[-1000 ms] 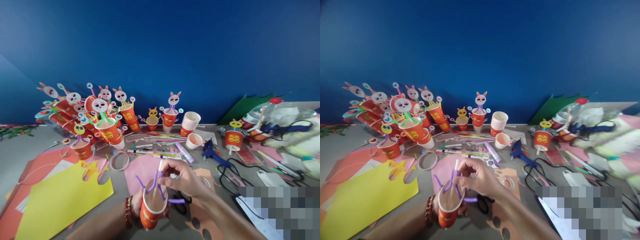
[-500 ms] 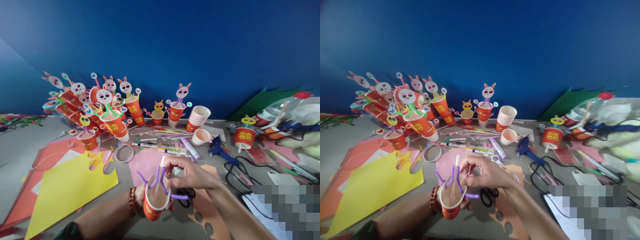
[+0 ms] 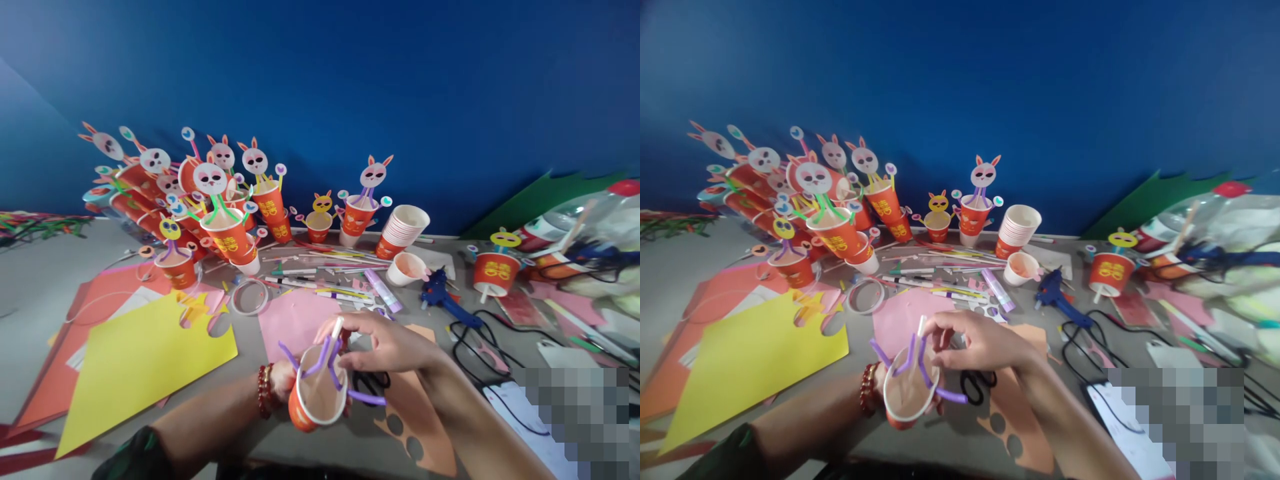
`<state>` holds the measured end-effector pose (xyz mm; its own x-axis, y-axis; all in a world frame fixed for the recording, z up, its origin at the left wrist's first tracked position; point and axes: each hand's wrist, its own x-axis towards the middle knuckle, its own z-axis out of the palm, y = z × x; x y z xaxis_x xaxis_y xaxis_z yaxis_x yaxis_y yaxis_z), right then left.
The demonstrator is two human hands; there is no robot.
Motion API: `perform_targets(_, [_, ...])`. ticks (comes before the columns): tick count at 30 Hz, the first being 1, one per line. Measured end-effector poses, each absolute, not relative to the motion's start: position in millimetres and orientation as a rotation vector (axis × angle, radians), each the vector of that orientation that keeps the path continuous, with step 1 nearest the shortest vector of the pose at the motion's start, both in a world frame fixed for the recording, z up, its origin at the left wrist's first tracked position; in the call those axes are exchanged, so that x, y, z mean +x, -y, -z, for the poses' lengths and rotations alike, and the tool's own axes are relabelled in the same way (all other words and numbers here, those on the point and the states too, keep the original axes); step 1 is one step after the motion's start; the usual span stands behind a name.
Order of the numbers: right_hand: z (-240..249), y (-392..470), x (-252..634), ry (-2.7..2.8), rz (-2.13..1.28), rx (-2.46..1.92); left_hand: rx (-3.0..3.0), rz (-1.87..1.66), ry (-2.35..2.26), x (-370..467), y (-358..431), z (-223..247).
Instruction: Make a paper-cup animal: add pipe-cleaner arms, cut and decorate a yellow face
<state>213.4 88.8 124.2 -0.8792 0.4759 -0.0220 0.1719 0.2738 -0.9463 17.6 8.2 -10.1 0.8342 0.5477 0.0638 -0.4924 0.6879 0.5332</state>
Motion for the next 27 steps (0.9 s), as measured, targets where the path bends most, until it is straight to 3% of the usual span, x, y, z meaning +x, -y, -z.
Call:
perform_targets(14, [-120.8, -75.2, 195.3, 2.357, -1.451, -0.72, 0.645, -0.591, -0.192, 14.2, -5.7, -18.6])
perform_targets(27, [-120.7, -76.9, 196.1, 2.375, -1.381, -0.78, 0.633, -0.598, -0.136, 16.9, -8.1, -6.4])
